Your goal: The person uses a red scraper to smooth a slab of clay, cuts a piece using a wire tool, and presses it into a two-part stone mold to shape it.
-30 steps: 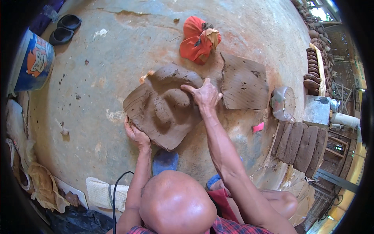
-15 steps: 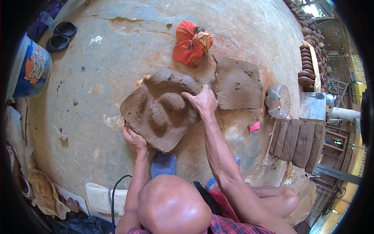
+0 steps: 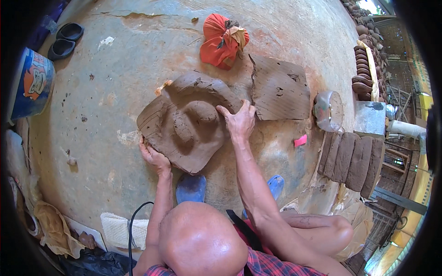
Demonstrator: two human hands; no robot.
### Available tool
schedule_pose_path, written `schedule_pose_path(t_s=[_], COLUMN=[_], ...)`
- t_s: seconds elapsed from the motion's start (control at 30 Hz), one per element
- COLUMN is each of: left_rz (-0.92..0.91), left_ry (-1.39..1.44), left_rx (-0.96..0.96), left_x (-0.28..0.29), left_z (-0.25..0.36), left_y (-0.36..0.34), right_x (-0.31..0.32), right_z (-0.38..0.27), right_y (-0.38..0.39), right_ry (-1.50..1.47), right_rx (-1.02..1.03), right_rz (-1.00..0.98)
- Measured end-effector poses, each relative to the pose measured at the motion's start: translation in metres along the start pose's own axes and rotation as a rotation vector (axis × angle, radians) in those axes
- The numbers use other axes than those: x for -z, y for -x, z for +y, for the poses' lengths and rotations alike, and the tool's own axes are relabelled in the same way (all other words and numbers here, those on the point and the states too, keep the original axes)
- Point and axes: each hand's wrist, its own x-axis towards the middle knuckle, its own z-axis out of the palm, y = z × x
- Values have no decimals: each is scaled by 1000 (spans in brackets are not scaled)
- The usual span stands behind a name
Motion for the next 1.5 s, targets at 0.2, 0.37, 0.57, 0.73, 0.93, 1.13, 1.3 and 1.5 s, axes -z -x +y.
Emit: schedule_pose_path(t_s=[0.2, 0.37, 0.57, 0.73, 0.93, 1.13, 1.3, 1.5], left_rz=[-64, -39, -50, -56, -65, -37, -66, -87], left_ry=[154, 33, 43, 115, -25, -29, 22, 8], left_rx=[-3, -35, -19, 44, -4, -32, 4, -28], left_x=[18, 5, 11, 9, 13, 6, 10, 10], left_z=[-23, -1, -12, -6, 3, -4, 6, -1], left_y=[-25, -8, -9, -13, -8, -6, -12, -11], right_x=[-18, -19, -39, -41, -25, -49, -41, -33], right_z=[-15, 1, 3, 1, 29, 18, 11, 28], right_y=[18, 39, 32, 33, 41, 35, 40, 48], right_ry=[-155, -368, -321, -308, -507, -581, -591, -664], right_rx=[-64, -251, -386, -373, -324, -216, -238, -263], right_rz=[117, 237, 258, 276, 38, 356, 302, 55])
